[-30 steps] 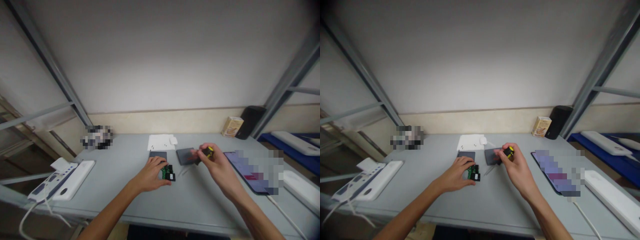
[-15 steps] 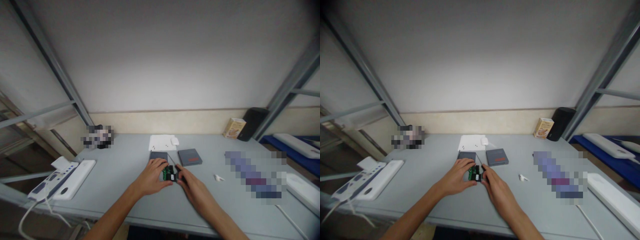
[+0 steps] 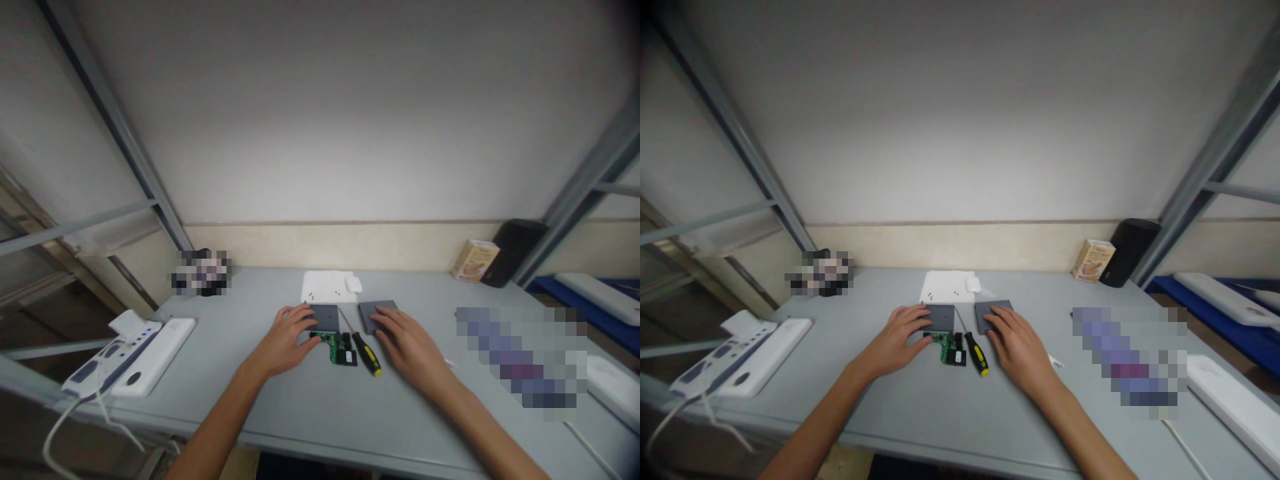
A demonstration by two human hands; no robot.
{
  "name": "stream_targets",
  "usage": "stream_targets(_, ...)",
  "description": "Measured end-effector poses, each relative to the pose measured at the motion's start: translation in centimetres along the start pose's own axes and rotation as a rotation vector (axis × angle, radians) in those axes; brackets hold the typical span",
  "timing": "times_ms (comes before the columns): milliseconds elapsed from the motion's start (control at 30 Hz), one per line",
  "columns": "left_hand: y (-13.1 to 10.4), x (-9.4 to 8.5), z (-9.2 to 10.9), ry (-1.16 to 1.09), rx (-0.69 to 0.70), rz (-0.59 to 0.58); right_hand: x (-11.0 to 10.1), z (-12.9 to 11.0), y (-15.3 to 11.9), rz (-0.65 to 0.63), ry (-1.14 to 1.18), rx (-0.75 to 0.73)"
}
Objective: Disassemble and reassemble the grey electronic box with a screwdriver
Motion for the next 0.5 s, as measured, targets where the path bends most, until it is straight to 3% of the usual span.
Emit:
stream_targets(167, -0.1, 0.3, -0.8, -0.038, 0.011, 0.034, 0.9, -1.8, 0.0, -0.024, -0.001, -0.015)
stream_targets(267, 0.0, -0.4, -1.5, -0.058, -0.015, 0.114, -0.2, -2.0, -0.4, 0.011, 0.019, 0.003)
stream_targets(367, 0.2, -1.1, -2.4, -0.068, -0.063, 0.169, -3.1, -0.2, -1.9, 0.065, -0.011, 0.058)
stream_targets(500, 0.3, -1.7, -2.8, -0.069, -0.091, 0.207, -7.2, 5.1, -5.3, 0.081, -0.156, 0.249)
Point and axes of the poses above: each hand's wrist, its own y-axis towards the middle knuckle, its own x-axis out of the palm, z = x × y, the point moved 8 cm from there along y, towards the middle knuckle, and after that the axes turned 13 degrees about z, right-handed, at the moved point
